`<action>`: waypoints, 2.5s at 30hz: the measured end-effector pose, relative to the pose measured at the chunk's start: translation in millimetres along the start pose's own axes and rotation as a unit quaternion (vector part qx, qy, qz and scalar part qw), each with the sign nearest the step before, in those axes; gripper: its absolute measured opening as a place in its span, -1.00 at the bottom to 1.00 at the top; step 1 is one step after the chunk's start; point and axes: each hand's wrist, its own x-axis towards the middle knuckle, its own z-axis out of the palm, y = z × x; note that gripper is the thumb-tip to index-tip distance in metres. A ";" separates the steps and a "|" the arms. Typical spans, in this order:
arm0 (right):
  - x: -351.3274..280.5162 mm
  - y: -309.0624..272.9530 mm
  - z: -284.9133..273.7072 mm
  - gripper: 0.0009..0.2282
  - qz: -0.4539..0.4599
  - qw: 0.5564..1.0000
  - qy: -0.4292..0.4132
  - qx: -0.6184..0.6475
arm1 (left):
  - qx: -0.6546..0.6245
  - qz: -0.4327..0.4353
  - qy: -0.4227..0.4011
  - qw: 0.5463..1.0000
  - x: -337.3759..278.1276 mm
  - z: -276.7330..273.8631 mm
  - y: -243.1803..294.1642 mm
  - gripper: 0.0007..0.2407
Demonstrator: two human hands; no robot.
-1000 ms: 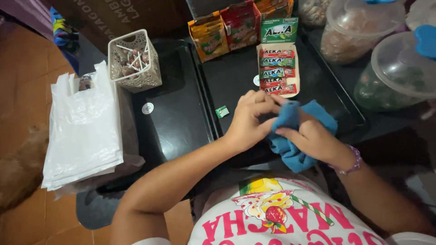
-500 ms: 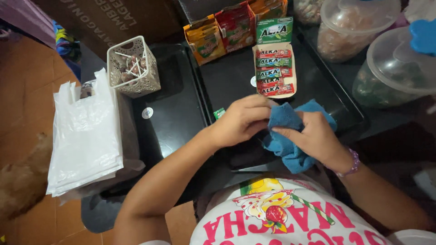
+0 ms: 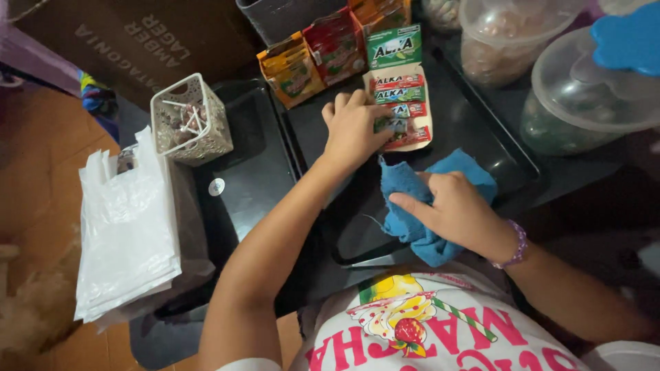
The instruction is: Organizing small product boxes and sorting lollipops into a basket on a counter.
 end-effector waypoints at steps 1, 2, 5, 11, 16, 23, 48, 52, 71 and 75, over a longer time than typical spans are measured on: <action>0.4 0.8 -0.6 -0.64 -0.013 1.000 -0.003 0.003 | 0.026 -0.030 -0.019 0.999 2.6 5.2 -0.7 -0.76; -0.4 1.0 -0.4 -0.65 -0.025 1.000 -0.010 0.006 | 0.051 -0.064 -0.039 0.996 2.1 10.4 -1.6 -0.77; 1.4 -4.3 -3.4 -0.66 -0.041 0.999 -0.012 0.003 | 0.057 -0.071 -0.026 0.995 2.3 10.2 -0.2 -0.78; 1.8 -4.9 -1.7 -0.70 -0.061 0.998 -0.001 0.016 | 0.066 -0.001 0.019 0.998 -6.4 3.3 7.7 -0.81; 3.7 -5.4 -2.9 -0.65 -0.048 0.999 -0.003 -0.001 | 0.109 -0.004 0.048 0.993 -4.5 29.1 -8.1 -0.90; -3.7 16.6 3.8 -0.61 -0.012 0.997 -0.027 -0.066 | 0.087 -0.059 -0.031 0.994 -11.2 -47.6 -10.9 -0.87; 1.4 11.3 -6.1 -0.79 -0.097 0.990 -0.074 0.068 | -0.293 -0.075 -0.169 0.938 -59.9 -52.5 52.4 -0.84; -0.9 13.9 -4.8 -0.70 -0.070 0.995 0.034 0.059 | -0.413 -0.055 -0.128 0.900 -60.0 -37.4 45.1 -0.87; 1.7 16.1 3.2 -0.57 -0.055 0.995 -0.036 -0.078 | -0.125 -0.031 -0.151 0.980 68.4 -15.0 30.5 -0.89; 1.2 13.5 0.0 -0.59 -0.062 0.995 -0.037 -0.069 | 0.036 -0.118 -0.267 0.956 106.5 19.9 44.1 -0.73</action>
